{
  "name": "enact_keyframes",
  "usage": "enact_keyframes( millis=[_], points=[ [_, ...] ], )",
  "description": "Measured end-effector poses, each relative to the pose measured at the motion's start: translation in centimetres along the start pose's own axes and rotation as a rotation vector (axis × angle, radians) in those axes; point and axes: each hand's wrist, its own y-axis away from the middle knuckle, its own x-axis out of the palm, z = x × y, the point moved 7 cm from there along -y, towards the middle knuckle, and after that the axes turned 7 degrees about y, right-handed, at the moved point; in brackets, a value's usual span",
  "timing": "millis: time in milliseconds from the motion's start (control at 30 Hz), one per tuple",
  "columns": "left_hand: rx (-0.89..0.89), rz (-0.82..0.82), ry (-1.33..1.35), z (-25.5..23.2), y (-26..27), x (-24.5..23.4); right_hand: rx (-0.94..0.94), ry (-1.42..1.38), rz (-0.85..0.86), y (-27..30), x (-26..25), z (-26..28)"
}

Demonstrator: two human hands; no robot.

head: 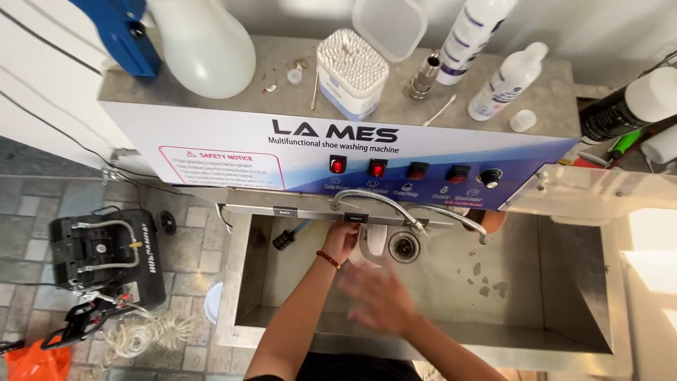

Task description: Manually clean a white sneaker using a shoe washing station with water and brushes.

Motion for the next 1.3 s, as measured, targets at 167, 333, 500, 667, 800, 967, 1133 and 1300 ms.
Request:
enact_keyframes(
  millis=[167, 333, 500, 667, 800, 967, 1133, 1300],
  points=[
    [-0.140, -0.078, -0.131, 0.4, -5.3, -10.8, -0.043, -0.433, -0.519, -1.5, 3.7, -0.1],
    [-0.176, -0.067, -0.001, 1.1, -9.4, -20.6, 0.770, -1.166, -0.363, -7.0, 8.9, -5.9],
    [-0.172, -0.042, 0.065, -2.5, -6.7, -12.0, 0.750, -2.134, -0.214, -13.5, 14.8, -5.7],
    [-0.154, 0.018, 0.091, -3.1, -6.5, -12.3, 0.602, -1.841, -0.334, -14.2, 18.1, -5.7],
    [-0.269, -0.015, 0.002, -2.2, -3.7, -11.9, 0.725, -1.550, -0.320, -11.7, 10.0, -2.0],
    [-0.219, 0.065, -0.076, -3.5, 0.6, -8.3, 0.807, -2.118, -0.266, -9.9, 8.4, -1.4],
    [-0.305, 0.036, -0.203, -3.8, 2.0, -7.6, 0.617, -2.431, -0.153, -10.4, 12.3, -2.4],
    [-0.072, 0.343, 0.351, -4.9, 0.6, -3.4, 0.741, -2.398, -0.188, -7.9, 15.4, -1.7]
  ],
)
